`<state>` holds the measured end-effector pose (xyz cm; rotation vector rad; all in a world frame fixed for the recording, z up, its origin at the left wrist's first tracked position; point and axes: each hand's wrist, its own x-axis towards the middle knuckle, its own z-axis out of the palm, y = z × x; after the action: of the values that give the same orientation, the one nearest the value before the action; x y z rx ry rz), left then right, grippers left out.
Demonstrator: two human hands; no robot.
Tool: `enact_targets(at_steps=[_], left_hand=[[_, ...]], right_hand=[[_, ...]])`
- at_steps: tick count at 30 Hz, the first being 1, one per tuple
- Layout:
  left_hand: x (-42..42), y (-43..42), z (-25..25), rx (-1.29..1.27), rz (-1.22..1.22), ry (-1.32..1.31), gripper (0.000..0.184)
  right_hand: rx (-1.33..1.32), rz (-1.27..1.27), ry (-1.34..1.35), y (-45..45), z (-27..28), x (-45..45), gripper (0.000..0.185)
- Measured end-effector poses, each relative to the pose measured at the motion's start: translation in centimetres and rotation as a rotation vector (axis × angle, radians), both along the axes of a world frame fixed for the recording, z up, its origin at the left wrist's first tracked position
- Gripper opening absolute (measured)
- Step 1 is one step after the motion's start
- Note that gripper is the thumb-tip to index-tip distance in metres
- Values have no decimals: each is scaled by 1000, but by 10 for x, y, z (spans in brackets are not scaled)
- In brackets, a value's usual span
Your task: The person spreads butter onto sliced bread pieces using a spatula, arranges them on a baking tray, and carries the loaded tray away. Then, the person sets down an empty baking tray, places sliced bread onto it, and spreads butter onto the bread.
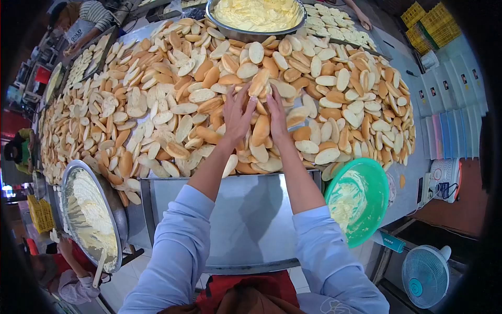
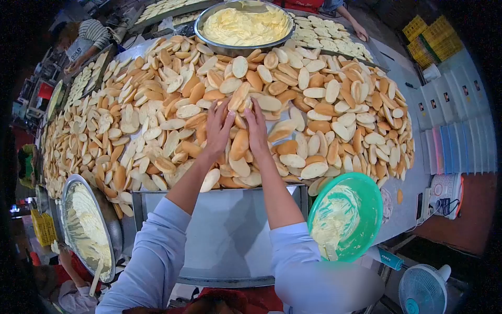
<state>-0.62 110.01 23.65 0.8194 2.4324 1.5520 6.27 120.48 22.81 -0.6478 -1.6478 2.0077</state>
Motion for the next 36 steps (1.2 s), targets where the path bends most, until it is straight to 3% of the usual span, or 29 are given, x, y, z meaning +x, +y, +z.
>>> enact_targets(at_steps=[3,4,6,7,9,11,15,18,19,21,22,23,26,27,30,32,34,35,36], left_hand=[[20,0,30,199,9,-34,46],[24,-5,32,199,12,-33,46],[28,-22,35,431,19,-29,46],[30,-40,36,253,87,194,47],[45,-70,48,507,84,42,47],[61,-119,54,311,197,191,52],[96,-208,50,270,351,89,57],[107,-268,43,45,498,0,65],[101,-278,39,46,503,4,65],[93,-291,32,151,610,-58,63],[85,-288,32,154,610,-61,63],[70,-281,34,120,594,-2,60],[17,-253,30,42,542,79,54],[-3,-244,21,35,531,94,53],[-72,-225,-22,-58,493,190,51],[-110,-205,-43,-338,497,239,51],[-120,-188,-49,-558,283,-33,48],[-112,-176,-48,-552,283,-34,48],[-101,-163,-43,-373,186,56,47]], right_hand=[[-137,-80,216,-26,22,-3,55],[-137,-76,218,-34,31,-2,55],[-35,-67,257,-55,48,3,52],[-44,-68,271,-71,57,8,51],[-178,22,320,-105,65,19,57],[-178,145,329,-143,76,33,58],[-129,378,221,-221,59,50,58],[509,531,41,-220,57,61,43],[511,535,45,-211,55,60,43],[134,346,16,-178,44,51,27],[487,261,-122,-150,26,36,19],[327,60,-32,-121,33,20,19],[906,-261,31,-16,37,-46,32],[999,-320,-57,17,30,-66,42],[1174,-391,-218,81,11,-102,51],[1000,24,-582,85,17,-112,61],[950,186,-463,77,-17,-116,64],[915,284,-418,62,-24,-116,64],[857,397,-467,36,-17,-104,61]])
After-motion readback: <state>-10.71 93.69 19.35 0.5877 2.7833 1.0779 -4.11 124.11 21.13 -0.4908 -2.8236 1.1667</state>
